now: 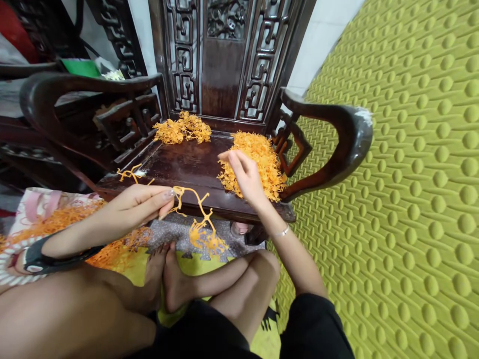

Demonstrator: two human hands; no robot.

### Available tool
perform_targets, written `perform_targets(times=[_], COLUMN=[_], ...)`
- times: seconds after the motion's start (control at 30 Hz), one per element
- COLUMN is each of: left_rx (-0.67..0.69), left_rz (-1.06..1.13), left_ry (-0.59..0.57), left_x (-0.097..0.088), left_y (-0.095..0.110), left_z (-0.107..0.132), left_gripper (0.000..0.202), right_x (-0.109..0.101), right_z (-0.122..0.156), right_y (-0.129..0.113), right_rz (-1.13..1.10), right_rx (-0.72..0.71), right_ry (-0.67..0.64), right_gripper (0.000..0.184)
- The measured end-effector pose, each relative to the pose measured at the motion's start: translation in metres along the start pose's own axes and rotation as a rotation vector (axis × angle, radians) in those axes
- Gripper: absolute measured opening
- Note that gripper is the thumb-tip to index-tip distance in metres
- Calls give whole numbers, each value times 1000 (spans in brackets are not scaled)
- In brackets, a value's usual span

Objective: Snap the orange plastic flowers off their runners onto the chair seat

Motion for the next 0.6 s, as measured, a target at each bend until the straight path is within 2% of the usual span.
perform_targets(times=[0.1, 0.17, 0.23, 0.3, 0.43, 0.5, 0.6], left_rx=[29, 55, 86, 114, 289, 422, 559], left_rz=[-130, -226, -320, -427, -762, -897, -976], left_ry=[-18, -23, -11, 3, -13, -13, -20], left_x=[-1, -3, -5, -6, 2, 8, 9], left_y=[9, 14, 17, 17, 24, 34, 45], left_z=[1, 2, 3, 4, 8, 13, 25], left_gripper=[39, 38, 37, 36, 34, 35, 37], right_x=[46, 64, 73, 76, 76, 75, 68], right_z=[47, 77, 98, 111, 118, 120, 131], right_y=[-19, -28, -32, -32, -34, -36, -40], right_rz=[-406, -596, -693, -738, -799, -772, -600], right_rx=[174, 259, 341, 440, 588, 587, 515], right_ry=[-431, -650, -804, -874, -865, -867, -923], right_gripper=[66, 66, 59, 47, 28, 19, 30])
Point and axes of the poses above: each hand's wrist, its own z-axis away from the middle knuckle, its own x-axis out of the palm, y = z × x, the point moved 8 cm from there along -z, towards the middle knuckle, and after that the axes turned 10 degrees about x, right-handed, at the moved point
